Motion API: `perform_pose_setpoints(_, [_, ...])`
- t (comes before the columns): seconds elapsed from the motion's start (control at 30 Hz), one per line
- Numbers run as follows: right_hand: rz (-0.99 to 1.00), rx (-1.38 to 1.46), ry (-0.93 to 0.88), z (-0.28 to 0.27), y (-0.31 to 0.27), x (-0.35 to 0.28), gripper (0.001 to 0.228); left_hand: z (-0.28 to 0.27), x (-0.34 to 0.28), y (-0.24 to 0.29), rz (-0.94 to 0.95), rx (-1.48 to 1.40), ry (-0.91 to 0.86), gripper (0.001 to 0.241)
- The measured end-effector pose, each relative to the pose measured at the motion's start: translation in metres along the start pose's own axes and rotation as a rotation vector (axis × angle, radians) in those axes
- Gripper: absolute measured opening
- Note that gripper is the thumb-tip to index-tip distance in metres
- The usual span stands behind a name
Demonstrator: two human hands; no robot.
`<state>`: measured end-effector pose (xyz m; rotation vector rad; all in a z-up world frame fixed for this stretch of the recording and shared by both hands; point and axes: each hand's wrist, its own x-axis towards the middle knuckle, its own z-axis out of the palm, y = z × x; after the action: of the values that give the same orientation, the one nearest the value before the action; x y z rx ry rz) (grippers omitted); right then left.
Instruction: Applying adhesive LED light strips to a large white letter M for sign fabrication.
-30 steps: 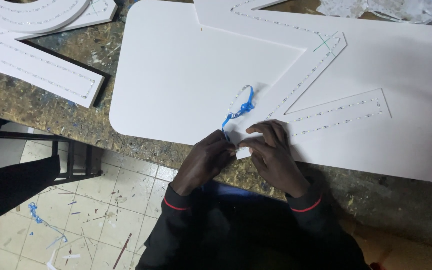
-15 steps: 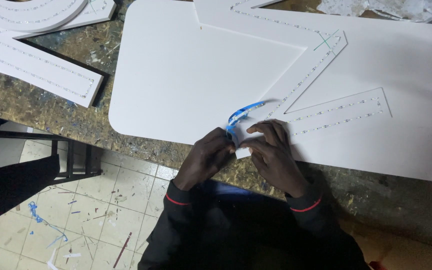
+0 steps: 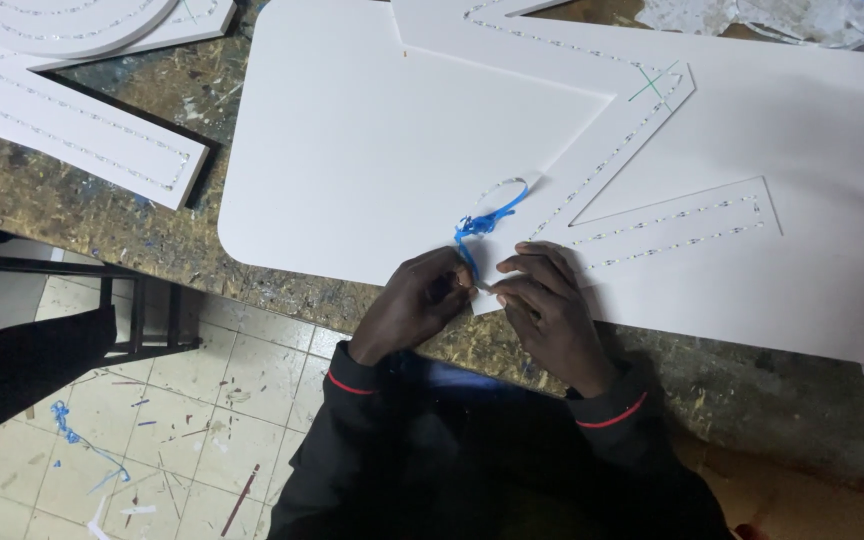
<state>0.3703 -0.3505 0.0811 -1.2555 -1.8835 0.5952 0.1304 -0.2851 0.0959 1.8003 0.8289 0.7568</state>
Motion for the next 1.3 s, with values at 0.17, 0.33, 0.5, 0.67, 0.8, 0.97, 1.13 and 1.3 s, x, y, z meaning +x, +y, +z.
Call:
perform_pose_setpoints(0.17, [-0.006, -0.008, -0.007, -0.003, -0.005, 0.004, 0.014, -0.009, 0.01, 0.019, 0.054, 0.029, -0.057, 0.015])
perform_pose_setpoints(0.33, [-0.026, -0.042, -0.004, -0.002, -0.002, 0.002, 0.013, -0.011, 0.017, 0.015, 0.081, 0.043, -0.07, 0.016])
perform_pose_setpoints(0.5, [-0.069, -0.068, -0.002, 0.0, 0.001, 0.0, 0.018, -0.007, 0.026, -0.001, 0.05, 0.121, -0.111, 0.017])
perform_pose_setpoints(0.67, [-0.097, -0.106, -0.012, 0.002, 0.006, -0.002, 0.018, -0.006, 0.031, 0.002, 0.058, 0.179, -0.124, 0.015])
perform_pose_setpoints(0.8, [-0.153, -0.15, -0.033, 0.0, 0.005, -0.003, 0.022, -0.009, 0.033, 0.004, 0.081, 0.181, -0.157, 0.016])
perform_pose_setpoints(0.97, [-0.142, -0.146, -0.044, 0.003, 0.011, -0.004, 0.028, -0.006, 0.033, -0.005, 0.077, 0.178, -0.12, 0.018])
perform_pose_setpoints(1.13, [-0.133, -0.157, -0.05, 0.004, 0.013, -0.004, 0.029, -0.003, 0.038, -0.019, 0.027, 0.076, -0.045, 0.023])
perform_pose_setpoints(1.3, [-0.116, -0.146, -0.087, 0.0, 0.01, -0.003, 0.031, -0.006, 0.066, -0.04, -0.085, -0.177, 0.16, 0.015])
